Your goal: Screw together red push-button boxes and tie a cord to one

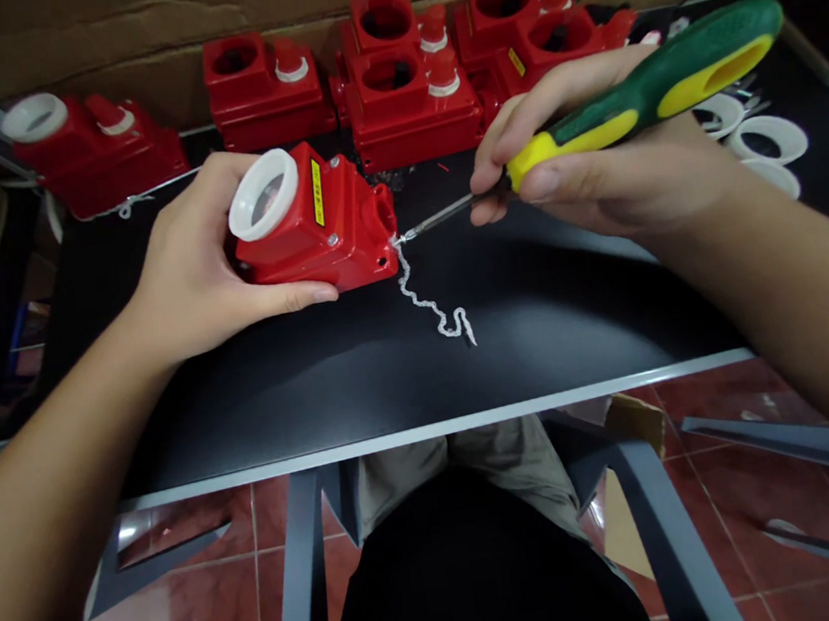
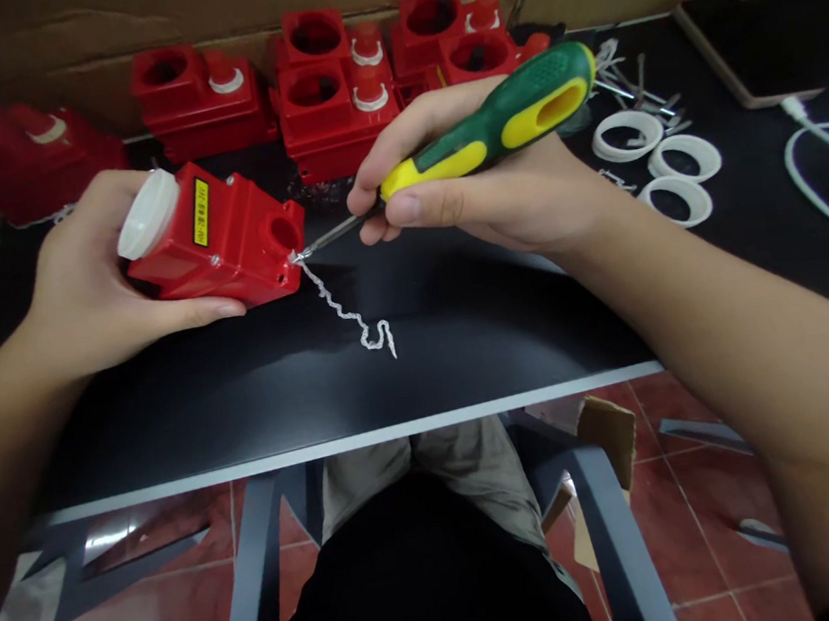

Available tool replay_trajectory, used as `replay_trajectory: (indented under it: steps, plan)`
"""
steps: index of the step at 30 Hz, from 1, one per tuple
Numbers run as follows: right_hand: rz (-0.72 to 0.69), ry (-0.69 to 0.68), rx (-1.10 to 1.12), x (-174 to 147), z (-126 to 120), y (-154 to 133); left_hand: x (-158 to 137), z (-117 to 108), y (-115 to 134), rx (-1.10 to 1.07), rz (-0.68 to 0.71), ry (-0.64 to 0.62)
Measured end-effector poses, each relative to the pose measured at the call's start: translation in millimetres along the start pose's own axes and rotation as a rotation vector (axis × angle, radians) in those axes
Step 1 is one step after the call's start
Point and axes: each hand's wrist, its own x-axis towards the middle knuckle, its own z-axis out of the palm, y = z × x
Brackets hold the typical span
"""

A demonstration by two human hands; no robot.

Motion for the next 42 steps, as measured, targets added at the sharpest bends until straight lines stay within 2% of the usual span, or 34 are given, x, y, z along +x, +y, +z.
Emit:
replay_trajectory:
  steps: [4,13,16,19,23,27,30,36,39,42]
  plan:
    - [0.020,0.002,-0.017,-2,0,0,2,0,2,0.034,0.059,0.014]
    - [0.032,0.012,0.021,-1,5,-1,3,1,9,-0.023,0.017,0.014]
    - [0.028,0.039,0.057,0,7,0,4,0,5,-0.087,0.076,0.019]
    - [0.087,0.060,0.088,1,5,3,4,-1,3,-0.106,0.137,0.022]
    - [0.117,0.049,0.160,1,3,9,2,-2,10,-0.118,0.142,0.017]
    - [0.107,0.042,0.196,2,7,12,-1,2,15,-0.130,0.104,0.070]
    - [0.097,0.059,0.195,1,13,12,0,4,18,-0.082,0.135,0.122]
    - [0.073,0.026,0.254,1,18,10,10,-6,45,0.111,0.338,0.189]
    - [0.086,0.013,0.241,0,21,9,11,-13,62,0.209,0.354,0.170]
    - [0.088,0.016,0.238,-1,24,8,10,-16,72,0.191,0.345,0.156]
